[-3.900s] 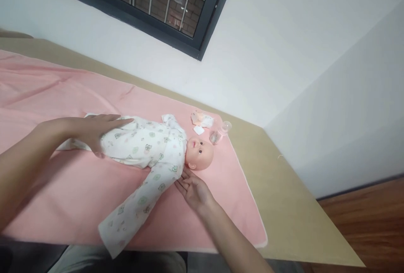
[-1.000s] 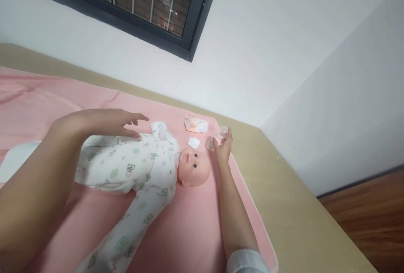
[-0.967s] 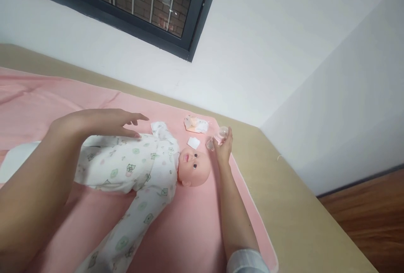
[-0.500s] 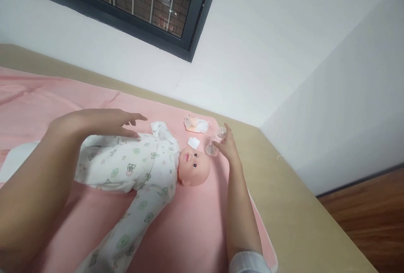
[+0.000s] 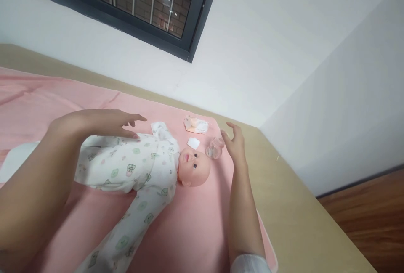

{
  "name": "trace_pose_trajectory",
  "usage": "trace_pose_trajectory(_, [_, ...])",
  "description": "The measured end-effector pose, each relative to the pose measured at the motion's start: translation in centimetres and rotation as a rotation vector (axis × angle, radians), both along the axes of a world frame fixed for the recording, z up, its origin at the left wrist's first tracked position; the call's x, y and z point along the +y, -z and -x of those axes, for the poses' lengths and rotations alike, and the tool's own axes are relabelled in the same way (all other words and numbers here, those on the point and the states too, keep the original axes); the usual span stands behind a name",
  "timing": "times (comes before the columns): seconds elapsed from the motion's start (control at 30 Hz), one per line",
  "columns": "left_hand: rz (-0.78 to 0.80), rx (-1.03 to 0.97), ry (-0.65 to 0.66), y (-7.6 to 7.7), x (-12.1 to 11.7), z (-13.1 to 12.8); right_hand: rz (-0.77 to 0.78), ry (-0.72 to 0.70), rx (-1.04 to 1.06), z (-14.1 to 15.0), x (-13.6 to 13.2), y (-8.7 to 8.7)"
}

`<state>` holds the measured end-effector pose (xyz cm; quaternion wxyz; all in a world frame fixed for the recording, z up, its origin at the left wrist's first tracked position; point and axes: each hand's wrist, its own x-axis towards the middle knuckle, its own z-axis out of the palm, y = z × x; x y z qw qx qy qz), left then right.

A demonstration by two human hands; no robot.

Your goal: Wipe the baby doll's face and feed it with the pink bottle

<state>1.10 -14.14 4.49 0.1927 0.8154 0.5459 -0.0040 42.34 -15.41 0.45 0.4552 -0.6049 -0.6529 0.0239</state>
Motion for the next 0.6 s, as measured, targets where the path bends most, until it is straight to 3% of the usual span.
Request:
trace_pose_trajectory(0.03, [0.001,0.001,0.0,0.0,0.1,0.0,-0.033,-0.06,0.015,0.6,0.0,-0.2])
trace_pose_trajectory(0.1, [0.006,0.003,-0.001,0.0,0.1,0.1,0.053,-0.265,0.021,1.8,-0.1,-0.1])
trace_pose_trajectory(0.17, [0.013,0.002,-0.004,-0.1,-0.1,0.1,0.268,-0.489,-0.012,2.8,0.0,0.7])
trace_pose_trajectory(0.23, [0.019,0.007,-0.012,-0.3,-0.2,0.0,0.468,-0.626,-0.061,3.4,0.2,2.2])
trace_pose_trajectory(0.33, [0.009,0.014,-0.009,-0.4,-0.4,0.0,0.611,-0.651,-0.083,3.3,0.9,4.9])
trace_pose_trajectory(0.43, [0.012,0.015,0.002,-0.4,-0.3,0.1,0.615,-0.6,-0.088,2.5,1.6,7.0])
trace_pose_trajectory(0.6, [0.025,0.013,-0.008,-0.5,-0.5,0.1,0.637,-0.498,-0.094,2.0,2.1,8.1])
